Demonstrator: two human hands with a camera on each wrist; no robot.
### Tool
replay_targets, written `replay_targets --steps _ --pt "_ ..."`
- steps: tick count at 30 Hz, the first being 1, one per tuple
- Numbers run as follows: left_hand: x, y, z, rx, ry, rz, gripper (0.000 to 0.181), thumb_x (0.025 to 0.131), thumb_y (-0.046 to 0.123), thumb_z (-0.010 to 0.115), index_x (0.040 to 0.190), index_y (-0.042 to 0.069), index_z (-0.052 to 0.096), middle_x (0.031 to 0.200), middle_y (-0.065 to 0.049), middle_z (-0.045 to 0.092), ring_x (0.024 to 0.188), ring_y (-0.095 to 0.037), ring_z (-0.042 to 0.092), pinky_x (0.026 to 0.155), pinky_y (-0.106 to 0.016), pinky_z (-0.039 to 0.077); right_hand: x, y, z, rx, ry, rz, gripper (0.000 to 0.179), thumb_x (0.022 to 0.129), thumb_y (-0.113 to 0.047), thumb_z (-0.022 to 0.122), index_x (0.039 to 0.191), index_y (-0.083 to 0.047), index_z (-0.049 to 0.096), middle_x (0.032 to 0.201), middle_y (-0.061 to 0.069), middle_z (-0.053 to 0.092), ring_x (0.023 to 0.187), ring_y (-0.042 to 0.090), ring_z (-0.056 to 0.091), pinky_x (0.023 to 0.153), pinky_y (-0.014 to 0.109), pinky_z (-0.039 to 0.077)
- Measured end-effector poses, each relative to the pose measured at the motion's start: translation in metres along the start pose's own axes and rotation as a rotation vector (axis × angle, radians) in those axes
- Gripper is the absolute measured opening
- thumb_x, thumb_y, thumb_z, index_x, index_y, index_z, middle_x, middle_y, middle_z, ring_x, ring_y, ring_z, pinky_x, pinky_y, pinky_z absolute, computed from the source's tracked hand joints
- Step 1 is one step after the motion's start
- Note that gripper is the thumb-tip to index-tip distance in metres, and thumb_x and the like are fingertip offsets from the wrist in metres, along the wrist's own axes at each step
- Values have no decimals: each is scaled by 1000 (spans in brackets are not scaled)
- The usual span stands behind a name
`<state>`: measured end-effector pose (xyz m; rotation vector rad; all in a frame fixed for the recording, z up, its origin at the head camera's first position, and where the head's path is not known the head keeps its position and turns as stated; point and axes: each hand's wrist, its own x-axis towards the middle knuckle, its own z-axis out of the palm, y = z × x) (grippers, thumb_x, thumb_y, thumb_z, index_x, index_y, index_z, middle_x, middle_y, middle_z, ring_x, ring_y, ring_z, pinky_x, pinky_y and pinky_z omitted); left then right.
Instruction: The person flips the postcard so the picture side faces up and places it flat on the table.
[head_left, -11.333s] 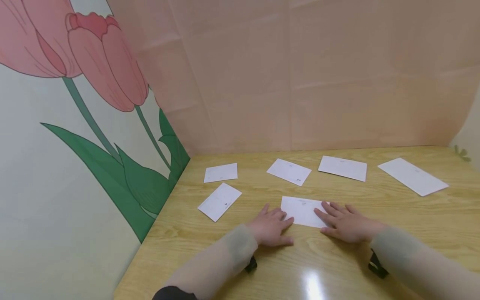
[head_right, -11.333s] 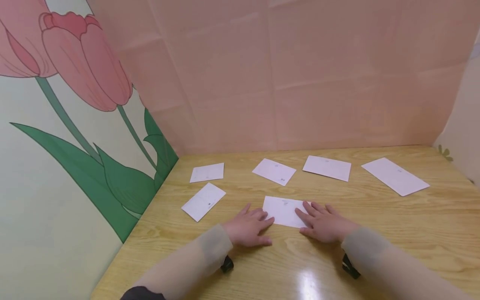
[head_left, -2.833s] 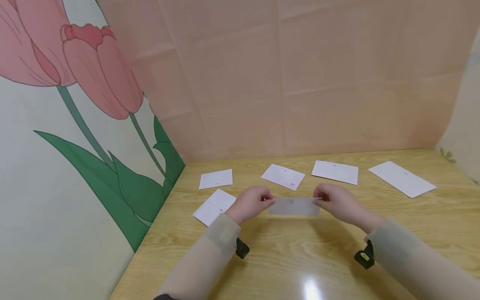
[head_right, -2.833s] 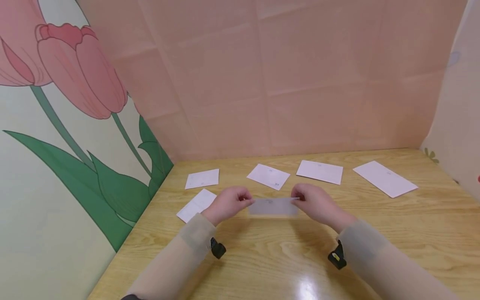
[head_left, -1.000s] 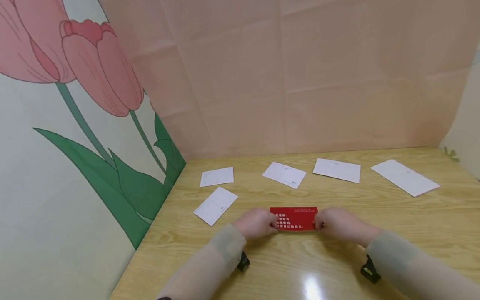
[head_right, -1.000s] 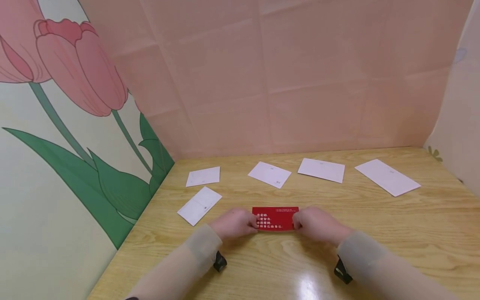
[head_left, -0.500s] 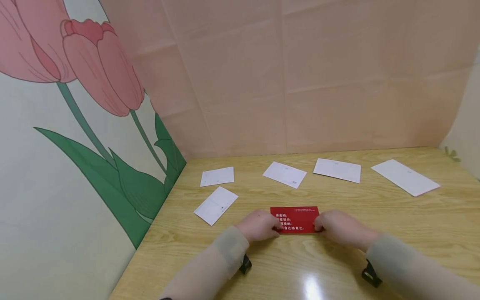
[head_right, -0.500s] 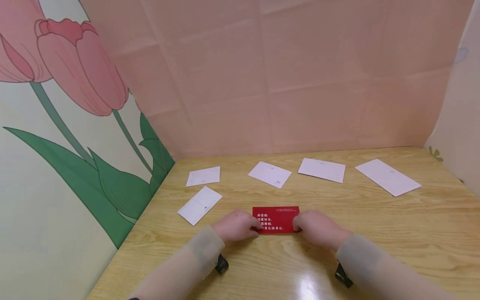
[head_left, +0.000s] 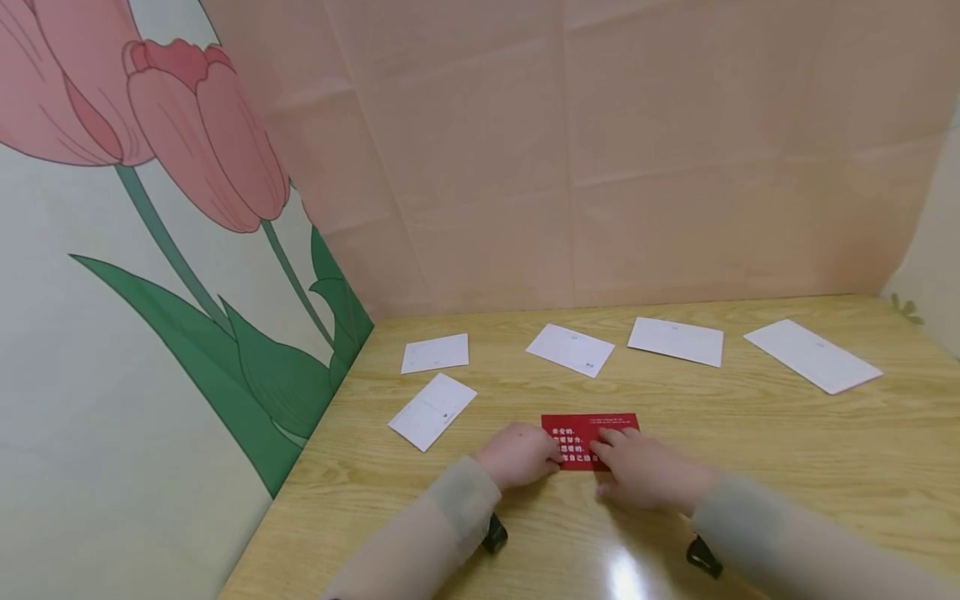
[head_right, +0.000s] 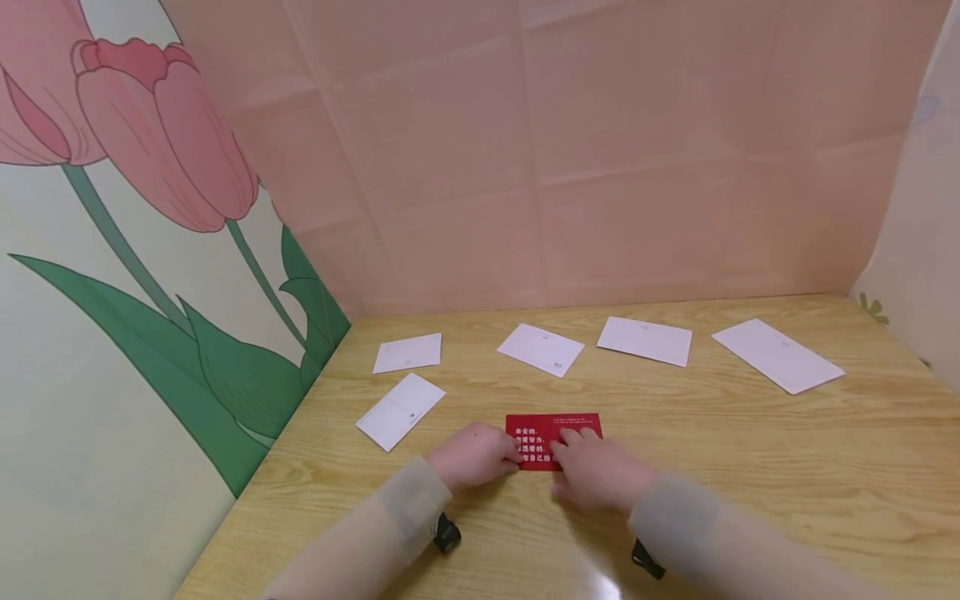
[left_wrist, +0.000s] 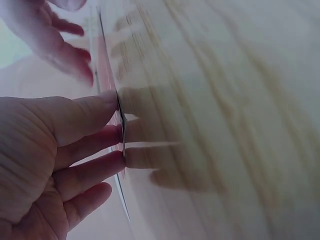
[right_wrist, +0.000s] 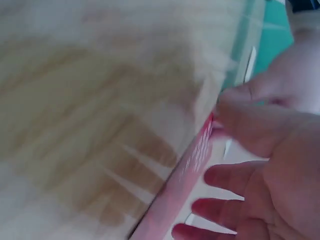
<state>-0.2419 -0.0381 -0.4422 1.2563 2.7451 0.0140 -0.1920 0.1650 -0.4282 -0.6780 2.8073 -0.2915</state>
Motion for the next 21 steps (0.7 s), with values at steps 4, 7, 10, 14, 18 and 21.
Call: replay_targets --steps 4,7,10,14,18,21 --pt "0 1 -1 -1 12 4 12 89 29 70 97 22 77 86 15 69 78 2 60 81 -15 46 3 -15 2 59 -76 -4 79 85 -53 65 145 -6 42 153 23 27 136 52 23 102 65 30" --pt "0 1 0 -3 19 4 13 89 28 70 98 20 77 88 13 70 82 1 62 81 -15 46 5 -21 5 69 -82 -7 80 87 -56 60 148 -9 38 154 24 22 137 54 19 102 67 28" --pt "1 -1 3 -10 24 5 13 89 28 70 97 19 77 88 12 69 82 1 61 81 -15 46 8 -23 7 79 -97 15 81 87 -58 59 147 -8 39 153 26 24 136 55 19 99 70 27" --pt "1 -3 6 -11 38 23 12 89 27 70 96 19 76 87 12 67 81 0 60 80 -15 46 10 -22 7 82 -126 43 80 87 -60 58 146 -9 41 152 27 26 135 56 20 97 73 27" --pt "1 -3 7 -10 47 31 14 89 27 71 98 18 77 89 12 66 83 0 59 81 -16 45 10 -22 8 87 -133 50 79 86 -61 58 148 -13 40 152 26 26 136 56 19 95 74 27" --pt "1 -3 5 -39 42 18 15 89 28 70 99 18 76 92 11 66 84 -1 59 82 -17 45 10 -21 9 93 -126 49 80 86 -62 58 148 -15 39 152 26 26 136 56 19 94 74 27"
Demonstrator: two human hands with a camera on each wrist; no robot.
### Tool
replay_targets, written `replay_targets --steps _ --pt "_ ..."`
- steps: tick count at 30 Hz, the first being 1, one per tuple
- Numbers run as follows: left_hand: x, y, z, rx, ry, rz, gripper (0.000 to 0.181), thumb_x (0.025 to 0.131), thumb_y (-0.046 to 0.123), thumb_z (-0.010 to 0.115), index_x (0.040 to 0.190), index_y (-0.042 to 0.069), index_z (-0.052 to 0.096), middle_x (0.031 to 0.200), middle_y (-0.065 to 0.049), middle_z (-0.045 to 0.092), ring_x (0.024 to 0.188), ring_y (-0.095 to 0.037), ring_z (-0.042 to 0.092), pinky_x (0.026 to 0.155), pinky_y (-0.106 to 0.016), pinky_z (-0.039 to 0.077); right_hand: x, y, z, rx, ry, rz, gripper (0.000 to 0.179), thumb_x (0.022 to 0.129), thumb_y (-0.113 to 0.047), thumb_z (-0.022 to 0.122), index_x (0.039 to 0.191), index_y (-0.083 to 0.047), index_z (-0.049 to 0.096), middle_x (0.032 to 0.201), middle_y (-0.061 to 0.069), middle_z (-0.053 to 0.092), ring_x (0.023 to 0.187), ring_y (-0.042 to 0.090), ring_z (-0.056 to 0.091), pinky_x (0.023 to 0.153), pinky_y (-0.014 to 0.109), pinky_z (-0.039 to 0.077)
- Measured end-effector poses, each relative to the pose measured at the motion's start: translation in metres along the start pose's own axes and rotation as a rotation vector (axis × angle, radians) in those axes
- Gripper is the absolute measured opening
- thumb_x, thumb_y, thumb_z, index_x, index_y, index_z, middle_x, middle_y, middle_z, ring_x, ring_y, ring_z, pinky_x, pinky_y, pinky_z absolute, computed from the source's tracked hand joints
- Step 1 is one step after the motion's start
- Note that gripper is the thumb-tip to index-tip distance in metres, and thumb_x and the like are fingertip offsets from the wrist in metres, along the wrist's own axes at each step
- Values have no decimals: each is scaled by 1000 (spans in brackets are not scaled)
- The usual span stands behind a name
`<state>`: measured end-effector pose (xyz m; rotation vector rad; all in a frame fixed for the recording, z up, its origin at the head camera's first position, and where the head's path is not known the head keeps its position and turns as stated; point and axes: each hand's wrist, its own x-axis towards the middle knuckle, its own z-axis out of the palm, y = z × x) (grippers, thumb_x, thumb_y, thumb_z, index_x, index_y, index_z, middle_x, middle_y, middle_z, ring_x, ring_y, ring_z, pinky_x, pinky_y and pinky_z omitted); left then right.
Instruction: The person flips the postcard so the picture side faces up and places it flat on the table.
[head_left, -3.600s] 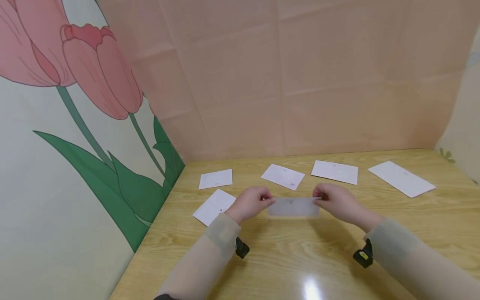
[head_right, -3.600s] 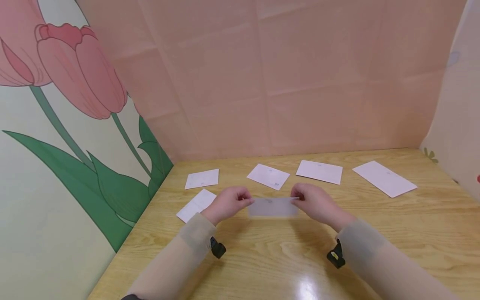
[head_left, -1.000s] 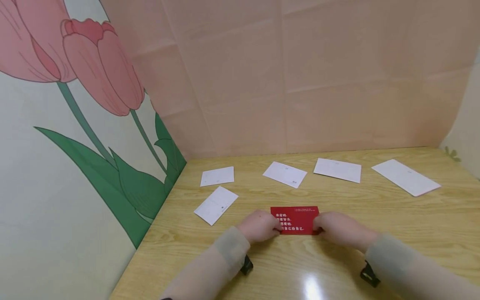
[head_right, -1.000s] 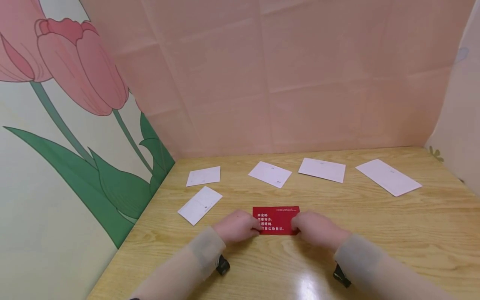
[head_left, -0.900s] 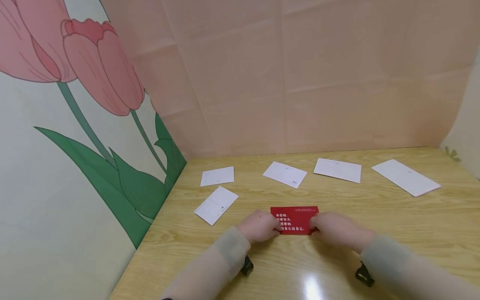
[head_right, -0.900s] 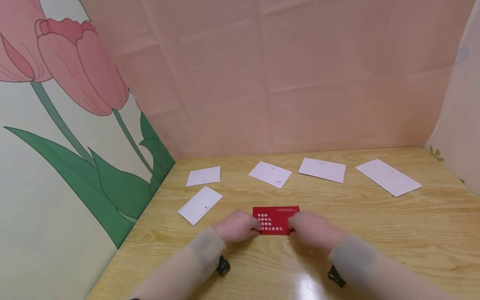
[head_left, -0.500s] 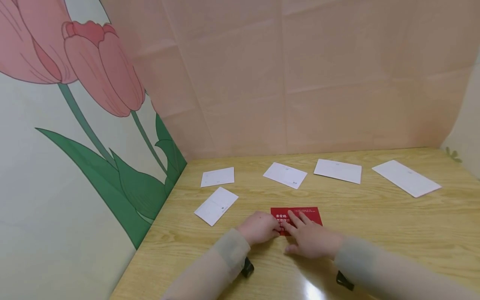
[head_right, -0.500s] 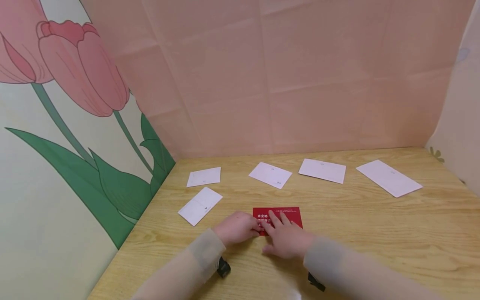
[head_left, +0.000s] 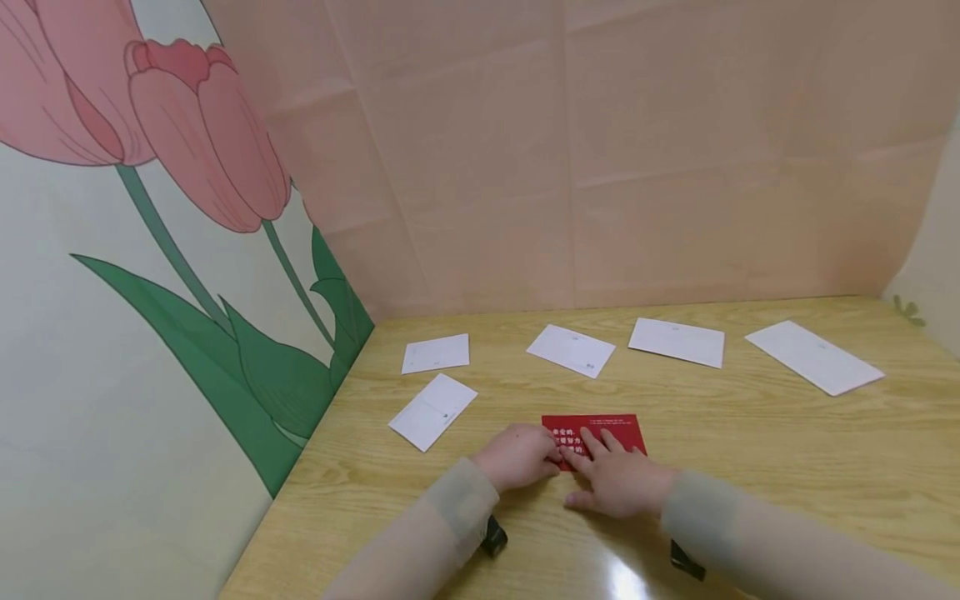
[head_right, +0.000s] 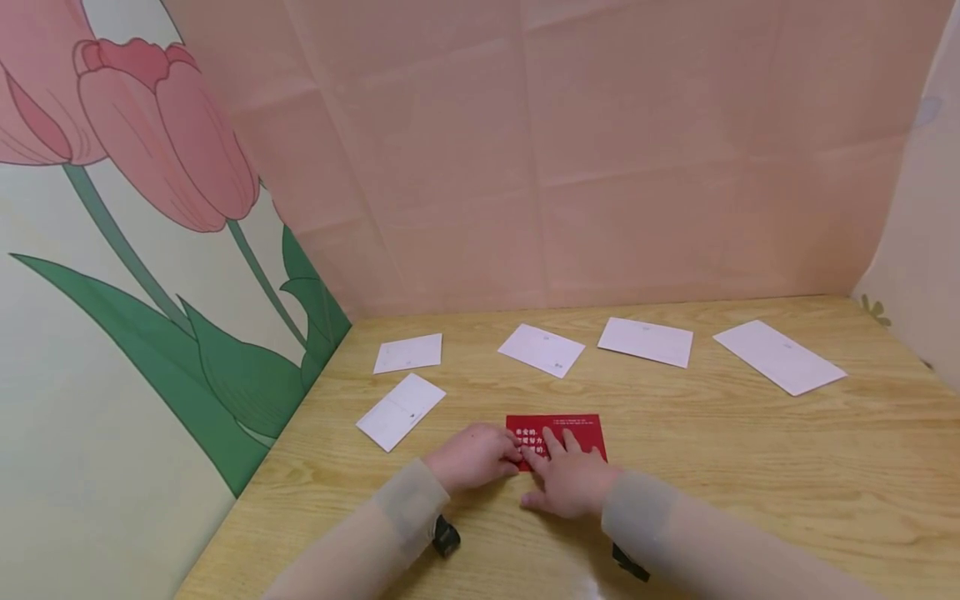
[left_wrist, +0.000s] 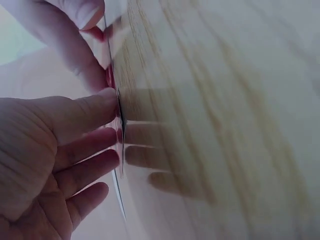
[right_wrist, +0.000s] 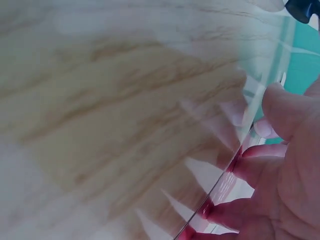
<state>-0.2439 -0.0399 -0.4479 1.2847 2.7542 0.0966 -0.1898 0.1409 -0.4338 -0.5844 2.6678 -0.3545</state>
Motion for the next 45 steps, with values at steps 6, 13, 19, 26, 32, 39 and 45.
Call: replay_targets --steps 6,13,19,26,32,39,45 --pt "-2 -4 -2 -145 28 -100 23 93 26 65 112 17 73 116 7 65 109 -8 58 98 -25 42 0 9 3 -5 11 1 81 84 -66 57 148 -19 40 153 23 27 137 54 19 95 74 27" --pt "-14 -22 1 -96 105 -302 33 96 32 58 123 15 66 129 -1 61 121 -20 54 102 -35 40 -4 29 9 -25 22 -7 83 80 -69 58 147 -23 43 153 20 29 137 52 21 95 72 30" --pt "-28 -40 0 -107 130 -521 44 94 39 54 129 12 61 138 -9 52 127 -32 45 100 -50 37 -14 46 9 -36 42 -17 83 80 -69 58 146 -22 43 151 22 31 135 54 22 95 71 32" --pt "-42 -64 -1 -149 99 -680 56 92 44 55 135 8 55 145 -15 43 131 -37 38 101 -55 34 -29 62 5 -22 56 -11 81 81 -67 58 145 -18 46 150 24 32 133 56 23 94 73 31" --pt "-53 -77 0 -205 49 -772 71 91 50 56 146 9 41 153 -16 29 139 -39 24 106 -60 24 -44 81 3 -16 74 20 80 81 -67 58 144 -18 47 148 26 34 131 58 24 92 73 31" --pt "-62 -85 2 -249 0 -797 80 90 60 53 152 15 29 159 -14 12 144 -39 9 107 -68 10 -60 110 1 -8 82 56 80 82 -65 59 143 -14 47 146 30 34 128 62 22 88 75 32" --pt "-65 -88 3 -311 -41 -806 82 90 62 51 154 17 25 160 -16 9 144 -41 5 105 -71 9 -72 131 1 -22 94 80 81 82 -65 58 143 -12 47 144 32 35 126 63 23 85 75 34"
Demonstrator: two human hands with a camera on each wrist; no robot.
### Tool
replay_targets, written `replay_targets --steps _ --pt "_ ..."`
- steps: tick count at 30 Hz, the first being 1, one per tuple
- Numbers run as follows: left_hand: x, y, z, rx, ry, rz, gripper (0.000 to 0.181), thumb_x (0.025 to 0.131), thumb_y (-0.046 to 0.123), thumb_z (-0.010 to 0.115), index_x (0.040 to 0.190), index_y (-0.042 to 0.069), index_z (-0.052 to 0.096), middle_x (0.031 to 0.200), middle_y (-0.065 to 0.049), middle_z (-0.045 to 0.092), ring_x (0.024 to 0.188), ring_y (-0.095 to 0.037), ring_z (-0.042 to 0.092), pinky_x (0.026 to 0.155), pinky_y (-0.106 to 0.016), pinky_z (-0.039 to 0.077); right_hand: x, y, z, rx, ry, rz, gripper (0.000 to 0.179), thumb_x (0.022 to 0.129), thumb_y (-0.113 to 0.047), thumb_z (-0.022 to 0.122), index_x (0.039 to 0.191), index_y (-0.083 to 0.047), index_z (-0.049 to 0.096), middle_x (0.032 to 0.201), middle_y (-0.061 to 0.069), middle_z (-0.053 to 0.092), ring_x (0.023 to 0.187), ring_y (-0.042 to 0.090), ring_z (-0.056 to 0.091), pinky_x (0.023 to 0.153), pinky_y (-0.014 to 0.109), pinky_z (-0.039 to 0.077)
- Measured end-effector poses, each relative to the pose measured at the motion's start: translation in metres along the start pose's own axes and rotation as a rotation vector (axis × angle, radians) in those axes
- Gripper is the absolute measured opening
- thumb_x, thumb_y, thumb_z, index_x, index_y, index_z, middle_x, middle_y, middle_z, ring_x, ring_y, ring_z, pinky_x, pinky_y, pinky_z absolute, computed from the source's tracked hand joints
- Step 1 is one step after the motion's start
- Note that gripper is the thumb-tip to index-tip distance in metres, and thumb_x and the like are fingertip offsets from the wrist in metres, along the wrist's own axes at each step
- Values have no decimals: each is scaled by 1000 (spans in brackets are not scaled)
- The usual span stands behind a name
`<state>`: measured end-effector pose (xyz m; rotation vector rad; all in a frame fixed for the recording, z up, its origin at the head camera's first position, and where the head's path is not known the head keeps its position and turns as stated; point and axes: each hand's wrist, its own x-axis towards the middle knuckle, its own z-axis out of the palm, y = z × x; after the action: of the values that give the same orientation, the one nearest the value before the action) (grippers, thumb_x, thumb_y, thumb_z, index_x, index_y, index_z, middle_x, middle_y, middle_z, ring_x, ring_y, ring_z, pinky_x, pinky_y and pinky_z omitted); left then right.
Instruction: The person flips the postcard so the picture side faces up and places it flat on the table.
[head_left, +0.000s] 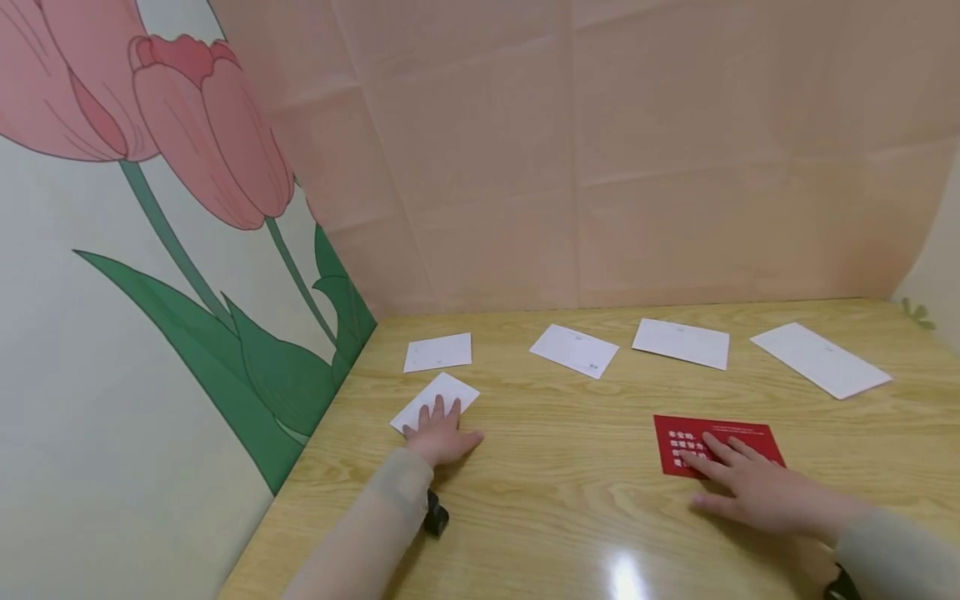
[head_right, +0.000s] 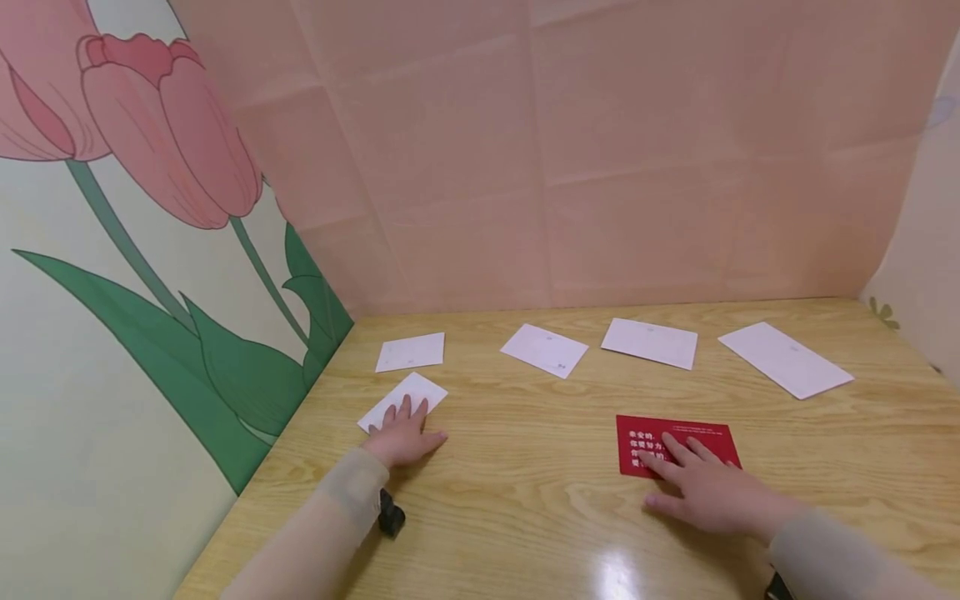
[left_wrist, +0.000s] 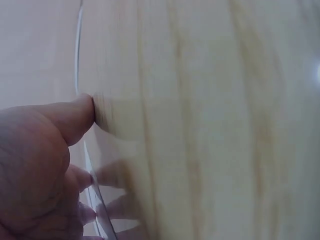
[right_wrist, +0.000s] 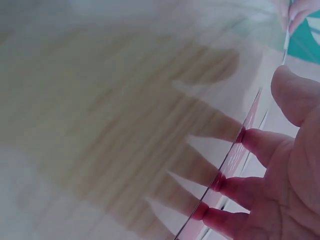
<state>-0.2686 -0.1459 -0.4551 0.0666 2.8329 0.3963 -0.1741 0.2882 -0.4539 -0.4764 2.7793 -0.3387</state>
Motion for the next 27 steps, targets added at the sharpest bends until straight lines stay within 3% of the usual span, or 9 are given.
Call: replay_targets --steps 6,13,21,27 --pt "-3 -3 -1 8 -39 14 82 91 64 48 154 18 23 160 -15 9 144 -41 5 105 -70 11 -12 20 4 -8 41 -7 79 84 -64 57 141 -10 48 143 34 35 124 64 24 84 75 34" --pt "-7 -2 1 54 -89 80 85 88 68 47 155 22 22 160 -11 9 145 -38 4 107 -67 11 -22 40 11 -44 92 -12 76 85 -61 58 138 -8 51 140 35 38 121 63 28 81 74 36" --pt "-21 12 5 141 -174 261 84 89 67 46 155 24 19 161 -8 6 146 -35 5 108 -66 13 -32 58 18 -70 136 12 75 85 -60 58 136 -5 53 138 37 39 119 63 30 82 74 35" --pt "-31 23 11 215 -210 388 84 88 70 45 155 28 17 161 -5 6 146 -32 5 110 -63 14 -36 78 20 -46 111 27 74 88 -59 55 137 -3 52 139 39 36 118 65 28 82 74 34"
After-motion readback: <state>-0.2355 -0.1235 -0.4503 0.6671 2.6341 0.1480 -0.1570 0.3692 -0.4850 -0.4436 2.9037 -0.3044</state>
